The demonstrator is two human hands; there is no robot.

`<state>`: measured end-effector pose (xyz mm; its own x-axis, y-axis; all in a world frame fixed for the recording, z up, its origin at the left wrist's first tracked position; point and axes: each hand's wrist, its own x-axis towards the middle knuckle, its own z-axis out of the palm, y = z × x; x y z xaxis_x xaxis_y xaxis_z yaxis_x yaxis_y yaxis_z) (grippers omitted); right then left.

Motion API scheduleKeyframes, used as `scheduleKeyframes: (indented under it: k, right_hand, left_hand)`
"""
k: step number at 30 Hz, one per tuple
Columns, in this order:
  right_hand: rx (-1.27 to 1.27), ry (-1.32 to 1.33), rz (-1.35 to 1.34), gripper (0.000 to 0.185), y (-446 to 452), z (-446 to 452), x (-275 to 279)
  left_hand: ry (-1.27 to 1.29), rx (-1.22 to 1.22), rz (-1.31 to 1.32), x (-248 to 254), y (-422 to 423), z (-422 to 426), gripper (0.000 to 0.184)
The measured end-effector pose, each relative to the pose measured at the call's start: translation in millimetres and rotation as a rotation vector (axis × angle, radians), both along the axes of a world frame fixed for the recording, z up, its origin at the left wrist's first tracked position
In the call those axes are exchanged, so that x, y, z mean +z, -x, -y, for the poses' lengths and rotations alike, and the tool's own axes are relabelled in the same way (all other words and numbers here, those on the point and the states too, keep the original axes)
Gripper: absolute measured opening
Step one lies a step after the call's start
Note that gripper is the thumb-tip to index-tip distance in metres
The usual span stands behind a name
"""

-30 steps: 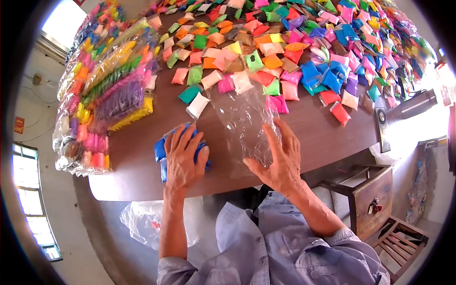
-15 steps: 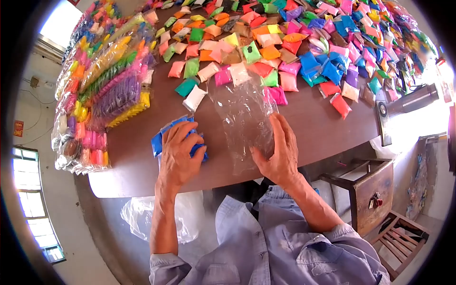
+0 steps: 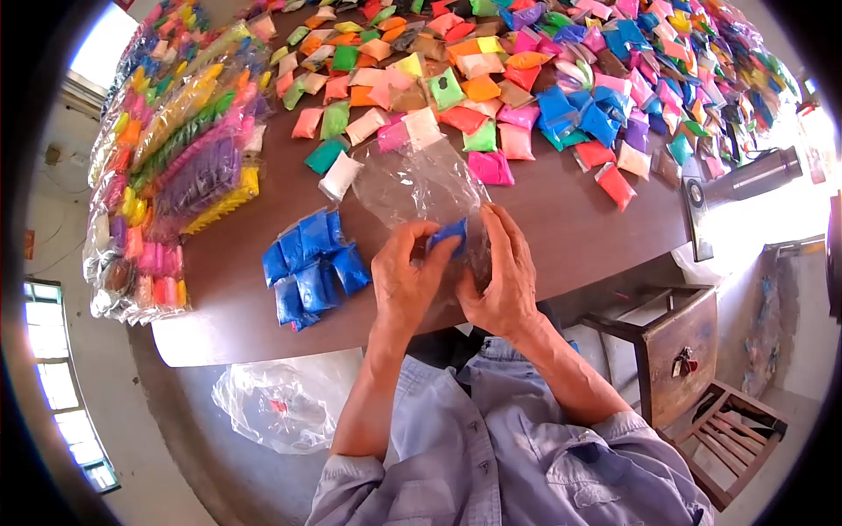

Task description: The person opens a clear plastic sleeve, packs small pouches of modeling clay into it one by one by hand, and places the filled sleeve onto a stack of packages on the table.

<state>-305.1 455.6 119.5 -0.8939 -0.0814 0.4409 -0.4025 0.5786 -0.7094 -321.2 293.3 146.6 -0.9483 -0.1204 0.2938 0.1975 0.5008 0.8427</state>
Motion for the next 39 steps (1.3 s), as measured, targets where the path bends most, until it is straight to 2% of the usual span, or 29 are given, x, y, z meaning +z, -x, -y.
scheduleKeyframes:
  k: [2, 5, 7, 9, 12, 17, 22, 24, 26, 28, 30, 32, 34, 36, 37, 38, 39]
  right_hand:
    - [-0.014, 0.053, 0.0, 0.081, 0, 0, -1]
    - [-0.042, 0.05, -0.004, 0.077, 0, -3, -1]
    - [-0.061, -0.014, -0.005, 0.078, -9, -9, 6]
    - [-0.122, -0.116, -0.01, 0.076, -17, -17, 5]
    - [-0.132, -0.152, 0.052, 0.075, -29, -24, 5]
    - [-0.123, -0.178, 0.005, 0.075, -27, -21, -5]
    - [-0.15, -0.008, 0.036, 0.073, -24, -18, -9]
    - [-0.124, 0.013, 0.038, 0.073, -23, -22, -6]
    - [-0.107, 0.029, 0.026, 0.073, -21, -26, -5]
    - [-0.042, 0.066, -0.001, 0.072, -22, -30, -5]
    - [-0.026, 0.075, 0.002, 0.073, -22, -34, -4]
    - [0.003, 0.113, 0.047, 0.074, -23, -34, -2]
    - [0.012, 0.116, 0.063, 0.076, -24, -36, 1]
    - [0.071, 0.143, 0.078, 0.076, -25, -41, 0]
    - [0.054, 0.178, 0.059, 0.065, -23, -40, -3]
    - [0.051, 0.177, 0.051, 0.065, -22, -39, -2]
    - [0.013, 0.159, 0.093, 0.056, -22, -38, -2]
  left_hand:
    - [-0.013, -0.027, 0.029, 1, -3, 1, 0.027]
    - [0.055, -0.098, -0.08, -4, -3, 11, 0.027]
    - [0.213, -0.104, -0.06, -5, -5, 17, 0.025]
    - [0.189, -0.087, -0.053, -9, -5, 19, 0.025]
    - [0.171, -0.072, -0.055, -8, -5, 17, 0.025]
    - [0.203, -0.117, -0.057, 13, -10, 7, 0.026]
    - [-0.003, -0.305, 0.085, 14, -17, -7, 0.031]
    - [0.028, -0.35, 0.054, 15, -17, -9, 0.035]
    - [0.226, -0.4, -0.013, 14, -16, -9, 0.036]
    - [0.24, -0.462, -0.019, 15, -16, -9, 0.034]
    - [0.299, -0.484, -0.133, 7, -15, -10, 0.037]
    - [0.261, -0.47, -0.135, 9, -17, -14, 0.038]
    - [0.107, -0.434, -0.07, 4, -19, -17, 0.037]
    - [0.108, -0.45, -0.027, 4, -22, -18, 0.035]
    - [0.089, -0.433, -0.011, 2, -23, -18, 0.036]
    - [0.07, -0.417, 0.004, 0, -22, -19, 0.038]
    - [0.086, -0.394, -0.027, -1, -21, -19, 0.035]
